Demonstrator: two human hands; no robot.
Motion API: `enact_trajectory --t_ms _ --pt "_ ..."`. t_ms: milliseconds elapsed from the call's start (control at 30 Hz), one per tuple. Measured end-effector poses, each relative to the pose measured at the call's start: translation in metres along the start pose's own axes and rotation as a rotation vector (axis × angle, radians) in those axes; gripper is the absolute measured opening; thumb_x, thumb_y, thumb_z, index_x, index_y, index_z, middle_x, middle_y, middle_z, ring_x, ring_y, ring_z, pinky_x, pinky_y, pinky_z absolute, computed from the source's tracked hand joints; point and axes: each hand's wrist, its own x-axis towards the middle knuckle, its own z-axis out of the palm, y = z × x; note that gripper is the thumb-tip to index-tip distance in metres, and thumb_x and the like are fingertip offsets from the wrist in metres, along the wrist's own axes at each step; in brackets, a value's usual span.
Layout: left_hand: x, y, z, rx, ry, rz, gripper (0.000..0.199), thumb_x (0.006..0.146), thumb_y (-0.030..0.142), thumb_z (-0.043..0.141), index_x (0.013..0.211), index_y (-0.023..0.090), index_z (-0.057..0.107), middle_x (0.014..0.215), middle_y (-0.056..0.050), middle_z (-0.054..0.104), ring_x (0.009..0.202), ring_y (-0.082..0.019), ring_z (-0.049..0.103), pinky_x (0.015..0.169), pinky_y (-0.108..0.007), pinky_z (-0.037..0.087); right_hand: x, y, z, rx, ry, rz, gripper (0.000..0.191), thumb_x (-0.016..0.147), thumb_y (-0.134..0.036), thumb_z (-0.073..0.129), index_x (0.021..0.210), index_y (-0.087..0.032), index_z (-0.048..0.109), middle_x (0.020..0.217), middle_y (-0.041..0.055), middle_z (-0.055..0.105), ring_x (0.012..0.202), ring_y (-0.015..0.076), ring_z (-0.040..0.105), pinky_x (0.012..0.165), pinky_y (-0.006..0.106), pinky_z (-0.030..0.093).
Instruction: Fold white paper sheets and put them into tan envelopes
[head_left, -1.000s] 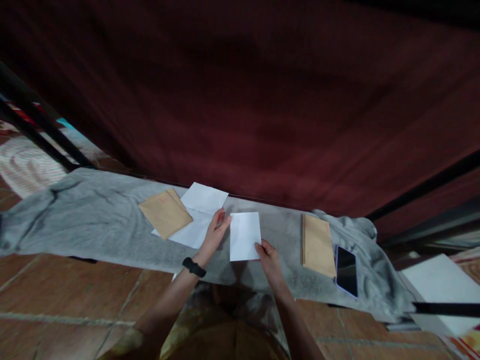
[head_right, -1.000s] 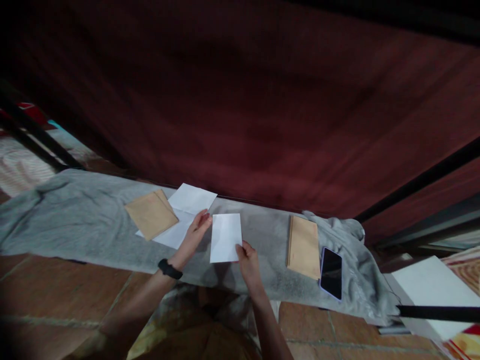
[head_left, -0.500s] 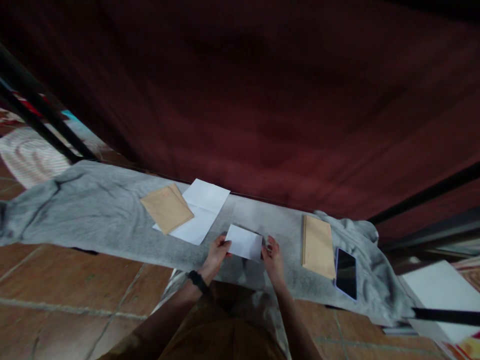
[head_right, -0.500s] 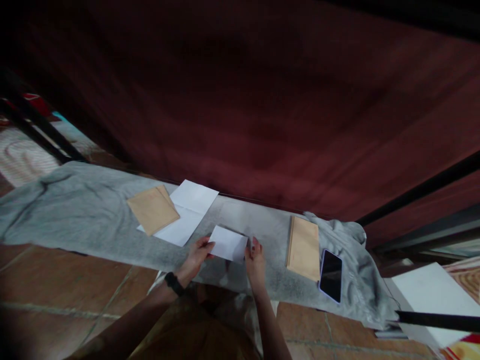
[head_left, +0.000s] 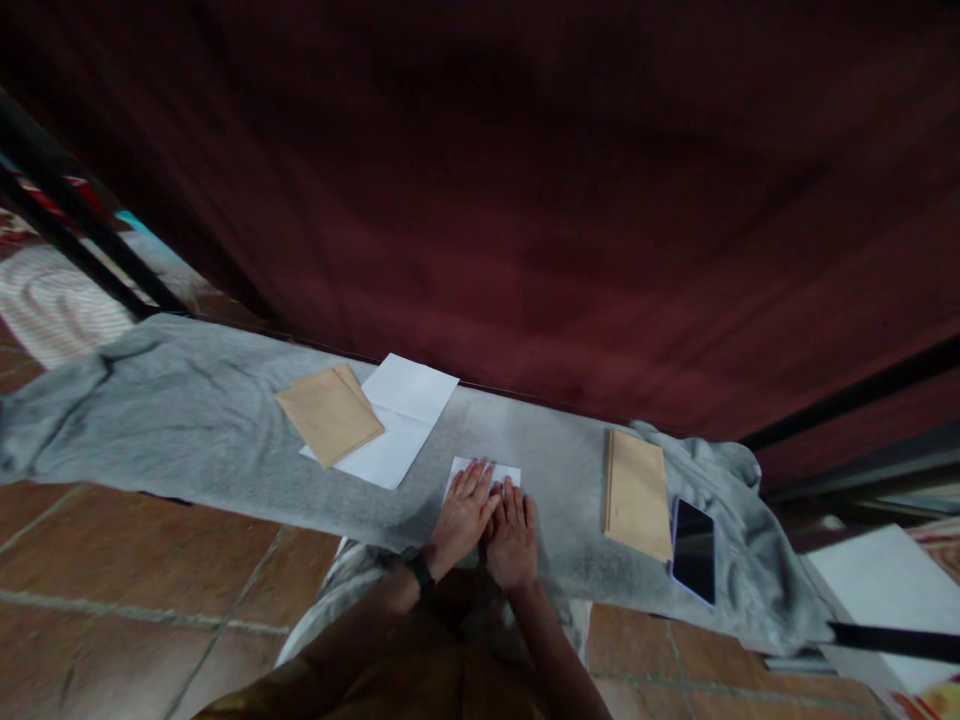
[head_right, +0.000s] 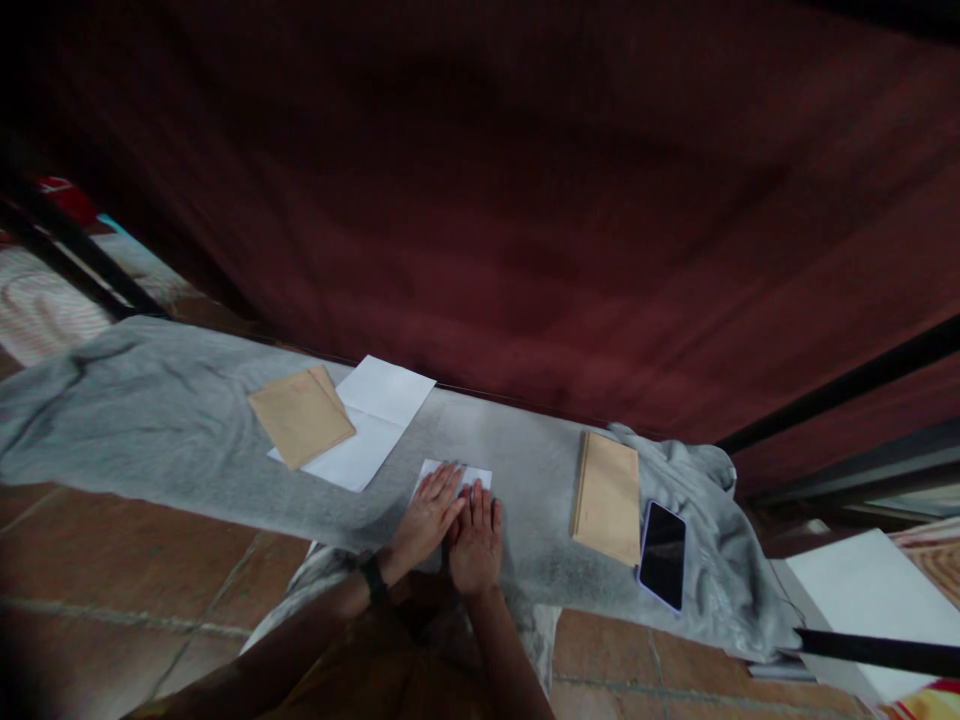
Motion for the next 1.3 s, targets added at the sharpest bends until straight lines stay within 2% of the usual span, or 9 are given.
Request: enact_trajectory --t_ms 67,133,367,633,733,833,900,1067,1300 --pt "0.005 0.006 0.009 0.081 -0.083 0.039 0.053 0.103 0.043 0.037 0.146 0.013 0.045 0.154 -0.017 0.045 0.145 -0.028 0.038 0.118 -0.051 0.033 -0.001 0.0 0.001 -0.004 0.004 -0.01 0.051 0.101 -0.019 0.033 0.15 -0.012 0.043 0.154 0.0173 0.044 0.146 0.0283 0.036 0.115 0.054 0.031" --pt "0.007 0.007 0.013 0.138 -0.107 0.042 0.059 0.103 0.046 0.036 0.147 0.008 0.043 0.156 -0.019 0.041 0.147 -0.029 0.035 0.12 -0.051 0.03 -0.002 0.0 0.002 -0.005 0.017 -0.01 0.052 0.1 -0.016 0.03 0.151 -0.009 0.041 0.153 0.0183 0.045 0.146 0.028 0.037 0.116 0.052 0.031" --pt "-0.002 -0.015 0.007 0.192 -0.027 -0.068 0.064 0.101 0.045 0.038 0.152 0.007 0.035 0.156 -0.02 0.04 0.149 -0.029 0.032 0.122 -0.048 0.028 -0.005 0.016 0.005 -0.011 0.053 0.063 0.055 0.106 -0.035 0.029 0.155 -0.011 0.032 0.155 0.0185 0.041 0.142 0.0296 0.043 0.116 0.053 0.031" --pt "-0.003 -0.018 0.004 0.171 0.022 -0.115 0.063 0.101 0.04 0.038 0.154 0.007 0.032 0.156 -0.021 0.039 0.148 -0.032 0.032 0.122 -0.054 0.024 -0.011 0.027 0.002 -0.035 0.023 0.074 0.054 0.106 -0.034 0.03 0.155 -0.012 0.034 0.156 0.0162 0.042 0.143 0.0281 0.041 0.118 0.051 0.028" --pt "0.003 -0.009 0.003 0.125 0.01 -0.034 0.056 0.103 0.035 0.035 0.152 0.01 0.037 0.154 -0.018 0.044 0.147 -0.029 0.035 0.122 -0.053 0.025 -0.009 0.026 0.002 -0.044 0.019 0.074 0.055 0.105 -0.034 0.032 0.155 -0.011 0.033 0.156 0.0167 0.042 0.143 0.029 0.041 0.118 0.052 0.028" --pt "0.01 0.006 0.007 0.014 -0.126 0.187 0.051 0.105 0.037 0.035 0.15 0.016 0.042 0.153 -0.011 0.048 0.146 -0.022 0.038 0.122 -0.044 0.028 -0.009 0.024 -0.001 -0.049 0.022 0.07 0.053 0.103 -0.026 0.032 0.154 -0.01 0.036 0.155 0.0155 0.043 0.144 0.0286 0.039 0.119 0.052 0.026" --pt "0.015 0.015 0.012 -0.031 -0.203 0.272 0.05 0.105 0.041 0.036 0.148 0.017 0.045 0.153 -0.01 0.049 0.145 -0.02 0.039 0.123 -0.041 0.028 -0.012 0.023 -0.004 -0.041 0.022 0.065 0.051 0.102 -0.02 0.032 0.151 -0.011 0.041 0.154 0.0134 0.045 0.144 0.0272 0.039 0.119 0.051 0.026" --pt "0.024 0.014 0.022 -0.008 -0.23 0.301 0.051 0.106 0.042 0.035 0.149 0.018 0.044 0.157 -0.009 0.042 0.149 -0.018 0.032 0.124 -0.041 0.022 -0.028 0.025 -0.009 0.012 0.029 -0.008 0.044 0.1 -0.019 0.037 0.14 -0.015 0.056 0.144 0.0114 0.058 0.141 0.0252 0.045 0.12 0.049 0.026" --pt "0.032 0.003 0.03 0.073 -0.214 0.288 0.052 0.105 0.041 0.034 0.152 0.02 0.041 0.159 -0.007 0.041 0.149 -0.021 0.031 0.125 -0.045 0.018 -0.041 0.02 -0.008 0.048 0.104 -0.014 0.042 0.102 -0.019 0.036 0.137 -0.015 0.059 0.139 0.0096 0.063 0.134 0.0227 0.053 0.119 0.045 0.029"
